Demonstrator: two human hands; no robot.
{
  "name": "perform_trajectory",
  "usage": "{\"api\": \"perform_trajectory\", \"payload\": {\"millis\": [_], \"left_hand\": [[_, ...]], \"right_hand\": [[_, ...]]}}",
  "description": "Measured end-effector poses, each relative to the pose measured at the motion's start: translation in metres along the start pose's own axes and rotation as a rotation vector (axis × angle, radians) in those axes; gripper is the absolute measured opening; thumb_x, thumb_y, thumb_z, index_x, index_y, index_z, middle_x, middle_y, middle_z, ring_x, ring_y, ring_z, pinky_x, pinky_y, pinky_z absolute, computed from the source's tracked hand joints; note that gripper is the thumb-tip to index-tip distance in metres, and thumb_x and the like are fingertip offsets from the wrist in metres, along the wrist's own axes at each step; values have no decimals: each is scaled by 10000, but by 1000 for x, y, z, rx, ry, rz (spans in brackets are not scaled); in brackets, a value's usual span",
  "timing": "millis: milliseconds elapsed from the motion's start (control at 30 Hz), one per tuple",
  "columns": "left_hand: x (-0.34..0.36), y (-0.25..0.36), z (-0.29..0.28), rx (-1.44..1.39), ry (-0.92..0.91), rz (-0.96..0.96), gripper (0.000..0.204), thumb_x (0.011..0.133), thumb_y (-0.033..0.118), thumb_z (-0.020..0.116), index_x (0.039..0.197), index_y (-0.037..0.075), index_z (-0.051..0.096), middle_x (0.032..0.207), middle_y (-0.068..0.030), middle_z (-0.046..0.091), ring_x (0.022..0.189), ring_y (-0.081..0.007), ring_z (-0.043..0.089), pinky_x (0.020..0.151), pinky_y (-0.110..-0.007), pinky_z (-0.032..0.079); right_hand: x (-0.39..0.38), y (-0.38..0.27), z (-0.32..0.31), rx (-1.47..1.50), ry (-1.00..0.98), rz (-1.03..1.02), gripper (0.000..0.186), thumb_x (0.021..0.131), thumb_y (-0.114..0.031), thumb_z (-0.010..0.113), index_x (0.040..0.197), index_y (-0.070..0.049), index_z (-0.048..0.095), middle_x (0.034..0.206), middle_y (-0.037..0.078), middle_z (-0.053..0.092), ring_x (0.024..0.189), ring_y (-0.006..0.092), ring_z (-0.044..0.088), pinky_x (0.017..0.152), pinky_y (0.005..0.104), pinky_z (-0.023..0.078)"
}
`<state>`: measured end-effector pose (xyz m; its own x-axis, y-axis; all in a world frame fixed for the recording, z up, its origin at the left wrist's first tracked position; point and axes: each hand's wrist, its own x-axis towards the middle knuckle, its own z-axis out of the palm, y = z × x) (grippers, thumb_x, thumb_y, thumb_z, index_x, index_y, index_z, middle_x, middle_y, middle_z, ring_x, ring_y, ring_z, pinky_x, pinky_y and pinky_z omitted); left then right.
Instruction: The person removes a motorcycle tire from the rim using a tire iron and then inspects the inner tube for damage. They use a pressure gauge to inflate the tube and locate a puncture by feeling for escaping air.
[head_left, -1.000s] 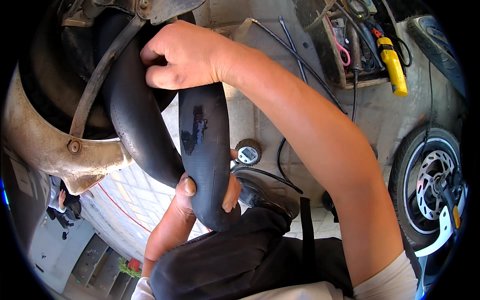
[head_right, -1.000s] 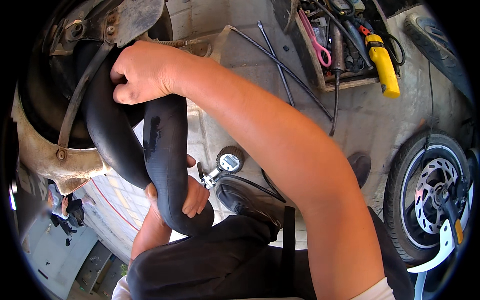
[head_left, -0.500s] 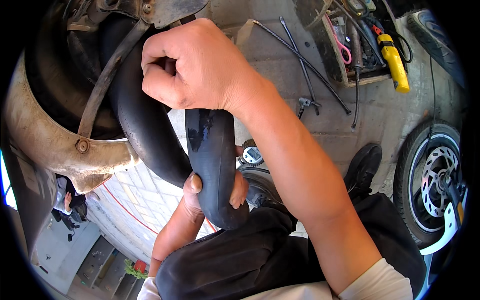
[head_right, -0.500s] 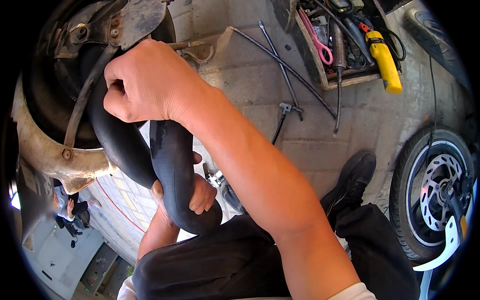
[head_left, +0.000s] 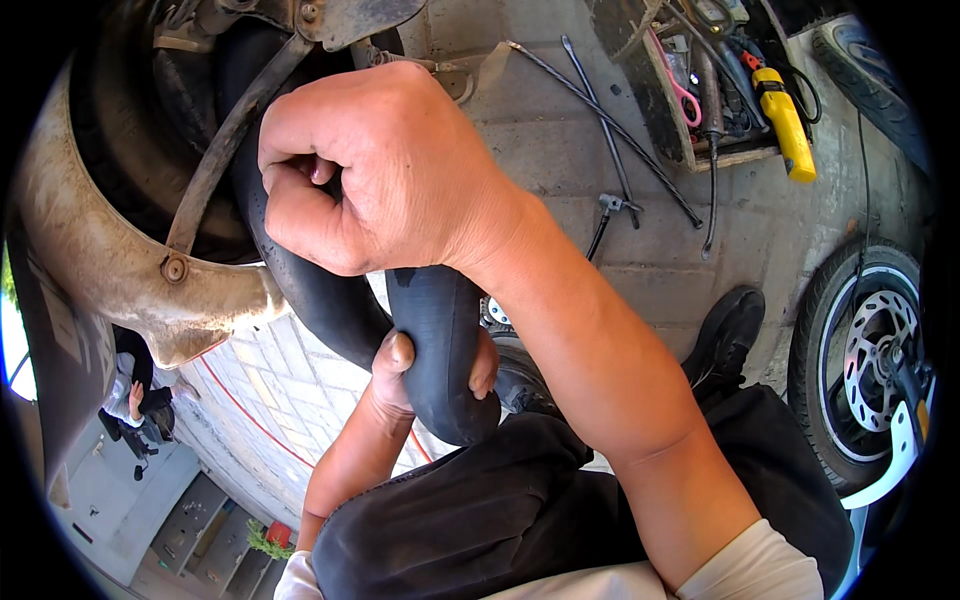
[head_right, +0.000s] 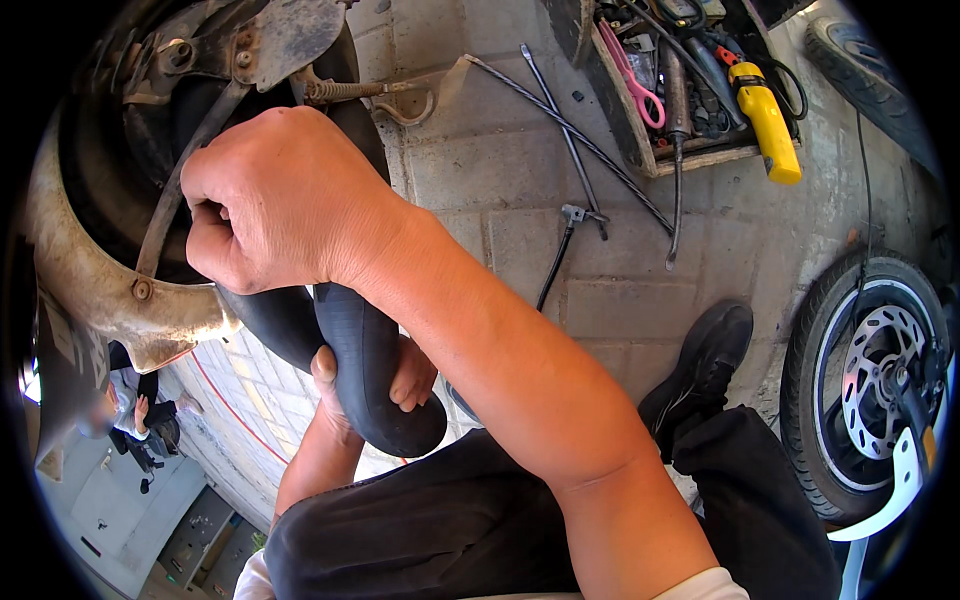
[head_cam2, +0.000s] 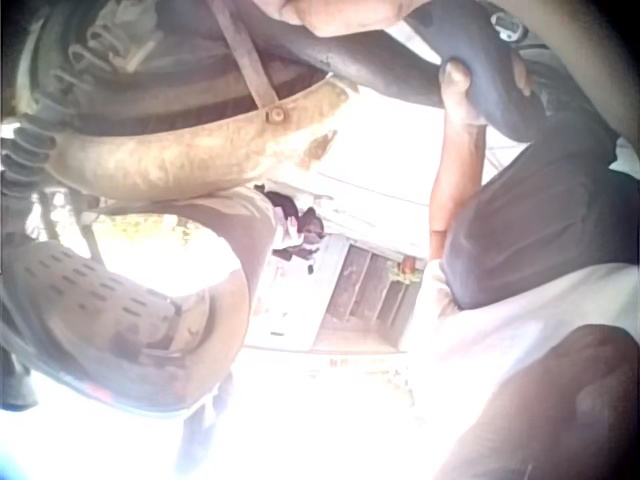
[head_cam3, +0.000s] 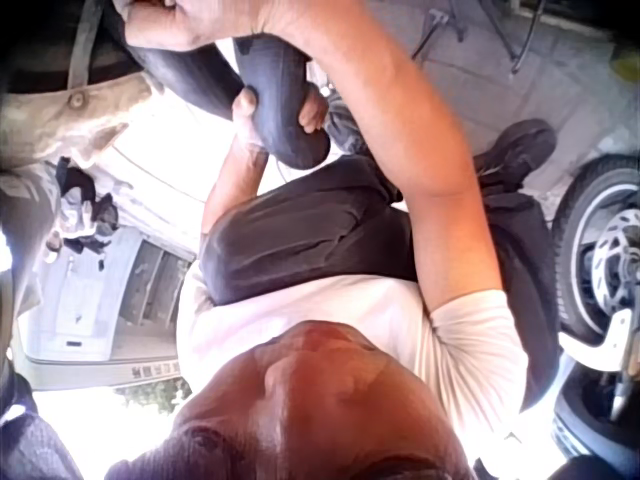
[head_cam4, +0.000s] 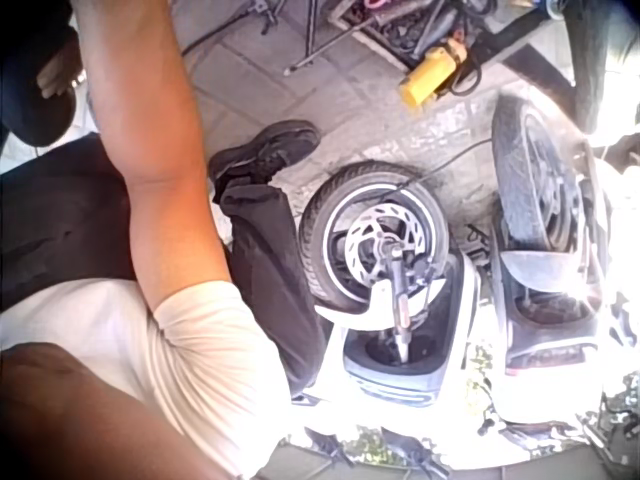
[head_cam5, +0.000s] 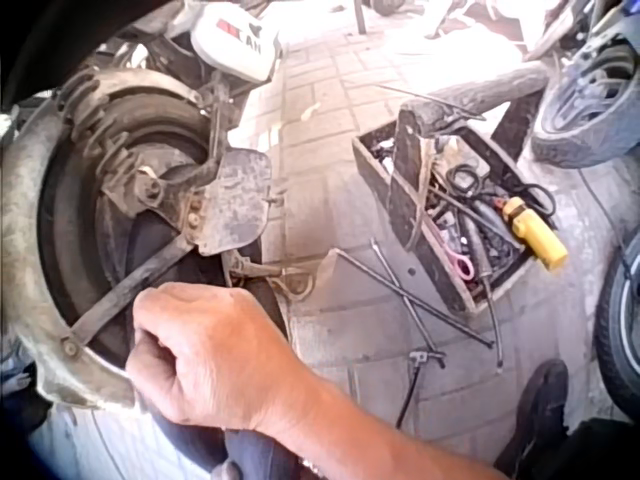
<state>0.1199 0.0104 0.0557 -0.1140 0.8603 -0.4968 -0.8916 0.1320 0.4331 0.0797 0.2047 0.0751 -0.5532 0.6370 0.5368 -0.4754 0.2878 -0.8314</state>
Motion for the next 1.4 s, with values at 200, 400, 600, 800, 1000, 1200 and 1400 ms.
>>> {"api": "perform_trajectory", "payload": {"millis": [200, 400, 600, 800, 1000, 1200, 1400], "left_hand": [[3, 4, 4, 43, 36, 1, 796, 741, 650, 682, 1011, -89, 555, 687, -198, 594, 605, -283, 587, 573, -360, 478], [2, 3, 4, 109, 128, 4, 781, 743, 612, 704, 1017, -103, 550, 717, -216, 614, 625, -292, 622, 562, -362, 503], [0, 4, 2, 140, 162, -37, 753, 755, 564, 717, 1119, -75, 558, 848, -194, 646, 745, -279, 649, 671, -361, 536], [-7, 4, -4, 402, 405, -86, 629, 784, 325, 769, 1245, -25, 522, 1074, -101, 633, 964, -193, 611, 865, -301, 494], [-10, 17, 25, 1048, 582, -93, 612, 783, 309, 746, 1215, -55, 512, 1010, -136, 653, 914, -185, 613, 848, -318, 490], [-29, 28, 37, 1476, 715, -188, 565, 780, 232, 721, 1228, -41, 512, 876, -204, 685, 789, -272, 690, 750, -360, 525], [-38, 26, 43, 1665, 755, -89, 641, 760, 225, 760, 1275, -35, 480, 833, -259, 671, 760, -399, 687, 681, -406, 537]], "right_hand": [[-4, -8, 3, 3, -48, -45, 47, 625, -61, 642, 633, -64, 596, 577, 67, 557, 519, 231, 584, 488, 299, 465], [-10, -15, 1, -7, -93, -14, 68, 581, -96, 630, 570, -72, 568, 561, 78, 549, 514, 286, 562, 470, 361, 444], [-21, -22, 3, 28, -65, -25, 95, 569, -108, 644, 568, -80, 554, 565, 69, 542, 514, 291, 560, 468, 383, 443], [-43, -22, -30, 109, 27, 320, 55, 677, -91, 634, 690, -39, 618, 610, 82, 583, 551, 217, 602, 501, 319, 462], [-72, 99, -67, -128, -170, 1148, 205, 861, -111, 559, 808, 62, 656, 697, 140, 672, 562, 196, 662, 554, 314, 531], [-81, 147, -25, -86, -755, 1217, 214, 898, -98, 554, 808, 70, 652, 717, 175, 673, 522, 236, 655, 511, 336, 553], [-77, 170, 4, 282, -643, 1283, 150, 904, -99, 560, 941, -13, 677, 862, 153, 702, 701, 242, 695, 590, 371, 573]]}}
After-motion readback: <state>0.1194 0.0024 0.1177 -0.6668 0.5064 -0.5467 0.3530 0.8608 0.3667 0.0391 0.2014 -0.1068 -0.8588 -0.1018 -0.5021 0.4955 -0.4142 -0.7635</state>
